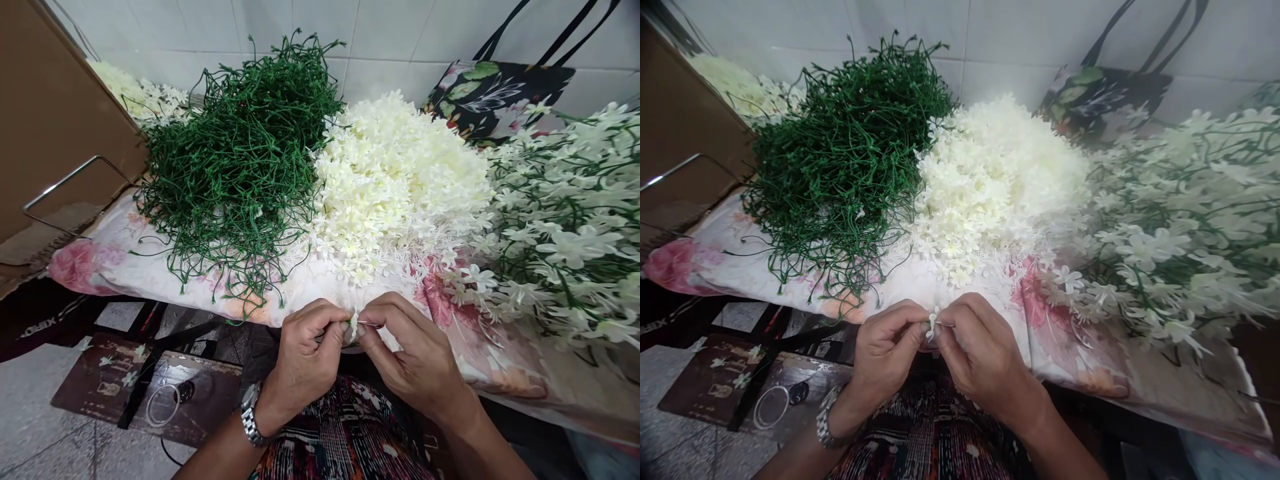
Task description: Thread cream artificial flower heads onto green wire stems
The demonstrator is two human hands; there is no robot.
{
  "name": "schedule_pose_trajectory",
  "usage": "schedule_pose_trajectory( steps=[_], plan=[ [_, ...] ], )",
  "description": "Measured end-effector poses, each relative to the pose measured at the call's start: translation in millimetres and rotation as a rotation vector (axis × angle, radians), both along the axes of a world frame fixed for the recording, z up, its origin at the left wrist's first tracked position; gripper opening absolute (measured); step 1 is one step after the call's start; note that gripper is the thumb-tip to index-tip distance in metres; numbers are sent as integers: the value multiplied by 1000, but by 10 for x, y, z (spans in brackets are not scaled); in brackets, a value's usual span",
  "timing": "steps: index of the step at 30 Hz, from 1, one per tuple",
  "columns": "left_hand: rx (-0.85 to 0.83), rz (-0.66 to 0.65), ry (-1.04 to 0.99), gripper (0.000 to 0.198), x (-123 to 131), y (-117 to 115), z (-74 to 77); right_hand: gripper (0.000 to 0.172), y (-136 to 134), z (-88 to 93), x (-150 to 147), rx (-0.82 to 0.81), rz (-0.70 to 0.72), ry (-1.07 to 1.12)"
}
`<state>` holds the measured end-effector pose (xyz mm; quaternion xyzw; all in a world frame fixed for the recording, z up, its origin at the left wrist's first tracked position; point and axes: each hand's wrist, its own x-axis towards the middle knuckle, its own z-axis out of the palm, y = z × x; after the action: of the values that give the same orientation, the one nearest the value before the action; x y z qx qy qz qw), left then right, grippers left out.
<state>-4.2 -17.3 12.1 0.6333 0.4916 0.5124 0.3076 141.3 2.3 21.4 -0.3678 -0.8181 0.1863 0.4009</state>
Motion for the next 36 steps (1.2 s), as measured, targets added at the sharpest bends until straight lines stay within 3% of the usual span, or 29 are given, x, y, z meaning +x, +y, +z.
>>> schedule_pose_trajectory(
  steps=[14,17,19,21,24,27,30,36],
  plan=[
    [45,39,122,21,86,24,-94,15,21,-137,-9,57,1,20],
    [-100,8,-45,17,72,53,-88,13,27,-107,25,45,3,14],
    [-253,20,-291,12,39,91,-64,11,18,-63,75,20,-14,-9],
    [-356,97,-580,5,-4,132,-20,19,-6,-22,131,4,-49,-40],
    [-354,205,-863,8,-56,160,77,26,-63,-4,174,-17,-61,-78],
    [-323,197,-993,12,-59,123,167,30,-113,-34,140,-100,-21,-104],
    [-311,155,-1076,13,-43,57,210,20,-127,-72,75,-149,-14,-68],
    [-352,15,-1084,11,-96,4,143,11,-95,-57,39,-99,23,-20]
  ],
)
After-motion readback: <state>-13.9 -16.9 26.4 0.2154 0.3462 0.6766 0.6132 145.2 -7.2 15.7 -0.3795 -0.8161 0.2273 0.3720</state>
